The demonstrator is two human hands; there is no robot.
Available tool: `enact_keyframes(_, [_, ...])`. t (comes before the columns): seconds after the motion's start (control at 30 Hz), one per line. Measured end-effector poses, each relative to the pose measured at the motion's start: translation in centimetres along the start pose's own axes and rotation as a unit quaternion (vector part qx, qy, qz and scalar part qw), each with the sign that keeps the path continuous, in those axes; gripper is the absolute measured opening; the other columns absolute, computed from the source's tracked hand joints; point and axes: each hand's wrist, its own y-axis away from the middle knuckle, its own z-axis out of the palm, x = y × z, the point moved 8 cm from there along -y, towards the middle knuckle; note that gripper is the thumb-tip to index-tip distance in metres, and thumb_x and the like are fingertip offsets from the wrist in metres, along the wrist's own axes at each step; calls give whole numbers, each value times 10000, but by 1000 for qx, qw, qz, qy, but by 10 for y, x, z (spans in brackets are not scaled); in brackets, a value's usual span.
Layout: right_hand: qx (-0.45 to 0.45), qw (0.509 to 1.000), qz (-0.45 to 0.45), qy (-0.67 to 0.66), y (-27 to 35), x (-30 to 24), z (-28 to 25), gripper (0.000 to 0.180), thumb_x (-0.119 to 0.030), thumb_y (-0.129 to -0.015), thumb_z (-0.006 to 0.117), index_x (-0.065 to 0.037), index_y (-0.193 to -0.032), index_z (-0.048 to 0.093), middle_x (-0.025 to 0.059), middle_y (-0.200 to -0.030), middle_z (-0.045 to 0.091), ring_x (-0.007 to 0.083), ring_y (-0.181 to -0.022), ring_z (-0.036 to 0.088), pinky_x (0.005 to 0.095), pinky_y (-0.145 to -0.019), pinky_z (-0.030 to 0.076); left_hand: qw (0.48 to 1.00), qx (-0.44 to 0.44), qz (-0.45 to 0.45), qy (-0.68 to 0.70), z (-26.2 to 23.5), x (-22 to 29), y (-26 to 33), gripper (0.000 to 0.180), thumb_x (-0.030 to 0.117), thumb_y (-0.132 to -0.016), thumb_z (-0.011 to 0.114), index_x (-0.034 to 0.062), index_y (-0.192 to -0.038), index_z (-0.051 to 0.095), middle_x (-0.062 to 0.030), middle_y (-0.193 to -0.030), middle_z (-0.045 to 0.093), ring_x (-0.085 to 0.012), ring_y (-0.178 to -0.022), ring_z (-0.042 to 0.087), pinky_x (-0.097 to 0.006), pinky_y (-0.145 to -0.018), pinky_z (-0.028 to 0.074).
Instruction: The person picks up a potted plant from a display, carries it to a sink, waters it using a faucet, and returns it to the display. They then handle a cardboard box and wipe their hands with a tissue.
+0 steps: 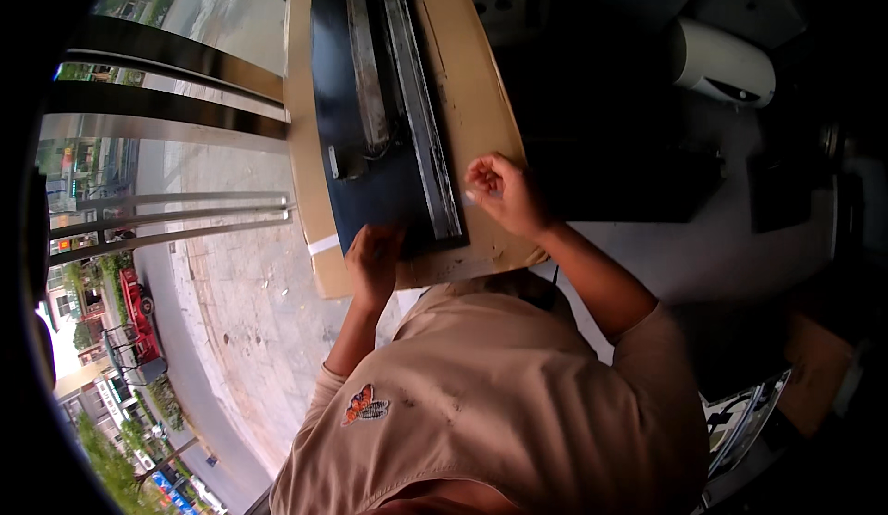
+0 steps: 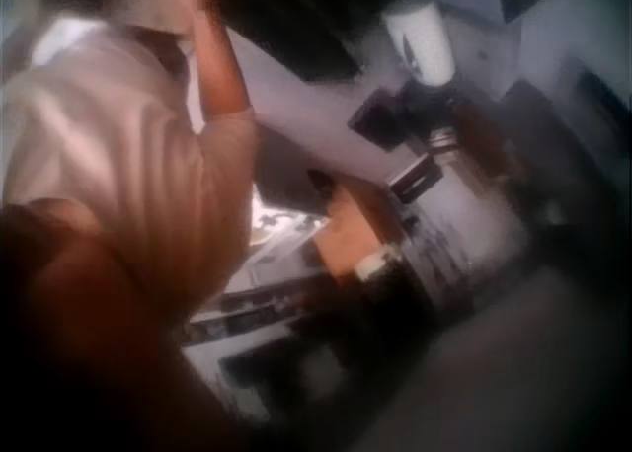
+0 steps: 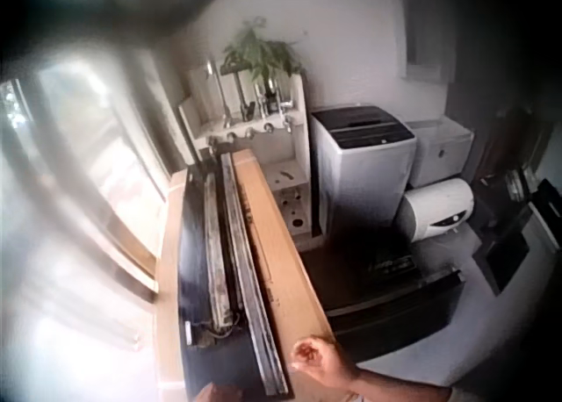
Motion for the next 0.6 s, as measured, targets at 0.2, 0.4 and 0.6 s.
enact_keyframes(0.2, [53, 998, 8, 16, 9, 11, -5, 149, 9, -854, 695, -36, -948, 588, -24, -855, 573, 46, -786, 539, 210, -720, 472, 999, 38, -28, 17, -34, -24, 6, 260, 80, -883, 698, 33, -731, 493, -139, -630, 497, -253, -518, 470, -356, -500, 382])
enact_keyframes(0.4, [66, 995, -8, 69, 8, 6, -6, 121, -39, -861, 716, -36, -841, 597, -43, -742, 557, 28, -681, 504, 199, -627, 432, 994, 92, -45, 37, -68, -79, 17, 384, 169, -1013, 539, 51, -681, 386, 15, -598, 369, -64, -581, 329, -248, -501, 287])
enact_keyframes(0.6, [144, 988, -8, 51, 10, 5, -11, 205, -134, -949, 629, -30, -775, 598, -40, -634, 507, 36, -583, 463, 211, -537, 380, 982, 133, -99, 95, -89, -106, 17, 236, 161, -993, 545, -3, -823, 542, -90, -633, 472, -155, -581, 400, -309, -541, 374])
